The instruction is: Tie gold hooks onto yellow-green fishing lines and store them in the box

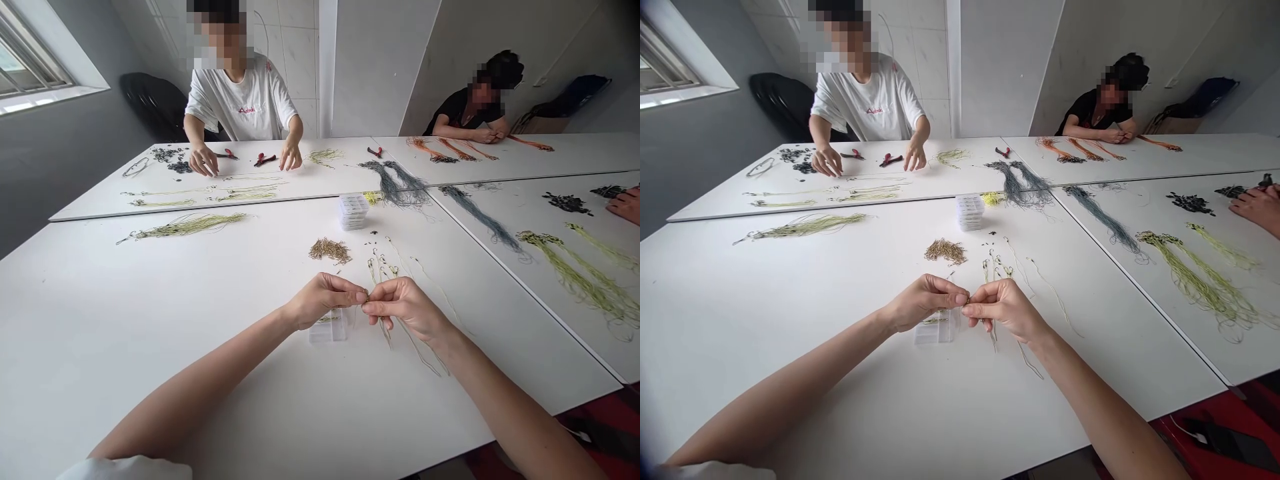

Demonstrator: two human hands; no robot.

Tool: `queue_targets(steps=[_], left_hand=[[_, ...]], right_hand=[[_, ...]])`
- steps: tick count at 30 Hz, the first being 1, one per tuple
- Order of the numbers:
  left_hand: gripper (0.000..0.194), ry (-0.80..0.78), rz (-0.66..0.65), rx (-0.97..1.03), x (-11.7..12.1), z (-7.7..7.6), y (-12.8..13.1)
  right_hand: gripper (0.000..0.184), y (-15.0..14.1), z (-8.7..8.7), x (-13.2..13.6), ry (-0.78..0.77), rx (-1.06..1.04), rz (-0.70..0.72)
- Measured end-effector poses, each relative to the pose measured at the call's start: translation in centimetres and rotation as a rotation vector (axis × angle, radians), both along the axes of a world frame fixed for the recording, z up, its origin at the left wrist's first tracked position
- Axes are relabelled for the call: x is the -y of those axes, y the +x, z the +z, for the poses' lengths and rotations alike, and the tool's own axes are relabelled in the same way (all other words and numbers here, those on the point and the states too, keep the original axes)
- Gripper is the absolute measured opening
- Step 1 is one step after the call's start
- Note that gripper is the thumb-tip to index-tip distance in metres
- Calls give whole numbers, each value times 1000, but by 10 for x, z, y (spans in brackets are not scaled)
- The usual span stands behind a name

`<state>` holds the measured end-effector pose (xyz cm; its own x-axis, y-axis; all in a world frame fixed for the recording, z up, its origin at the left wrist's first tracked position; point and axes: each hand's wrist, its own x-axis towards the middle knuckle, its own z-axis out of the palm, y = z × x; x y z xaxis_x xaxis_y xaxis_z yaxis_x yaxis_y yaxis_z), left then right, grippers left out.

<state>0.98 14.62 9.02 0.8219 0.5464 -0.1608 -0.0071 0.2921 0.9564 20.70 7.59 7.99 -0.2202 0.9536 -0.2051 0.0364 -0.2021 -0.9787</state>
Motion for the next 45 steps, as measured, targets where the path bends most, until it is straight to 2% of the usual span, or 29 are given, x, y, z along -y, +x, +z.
queue_targets(steps=[4, 8, 12, 16, 21, 25, 31, 38, 45], left_hand=[[19, 34, 19, -19, 3, -1, 2], [21, 139, 85, -100, 6, -1, 2], [23, 249, 110, -158, 10, 0, 3], [24, 287, 139, -149, 13, 2, 4], [24, 236, 150, -1, 15, 5, 5], [24, 150, 108, 138, 17, 10, 7], [22, 94, 102, 194, 23, 16, 8], [21, 52, 108, 194, 26, 18, 8], [17, 17, 131, 218, 25, 16, 9]], right_hand=[[24, -4, -1, 2, 48, 89, -47], [20, -9, 0, 4, 107, 173, -95], [17, -12, 0, 6, 147, 190, -115], [18, -14, 0, 6, 179, 194, -139], [19, -13, 0, 4, 216, 71, -158], [19, -10, -1, 1, 143, -119, -117], [20, -9, 1, -1, 30, -305, -64], [16, -13, -1, -1, -24, -375, -23], [10, -15, -2, 0, -27, -400, -42]])
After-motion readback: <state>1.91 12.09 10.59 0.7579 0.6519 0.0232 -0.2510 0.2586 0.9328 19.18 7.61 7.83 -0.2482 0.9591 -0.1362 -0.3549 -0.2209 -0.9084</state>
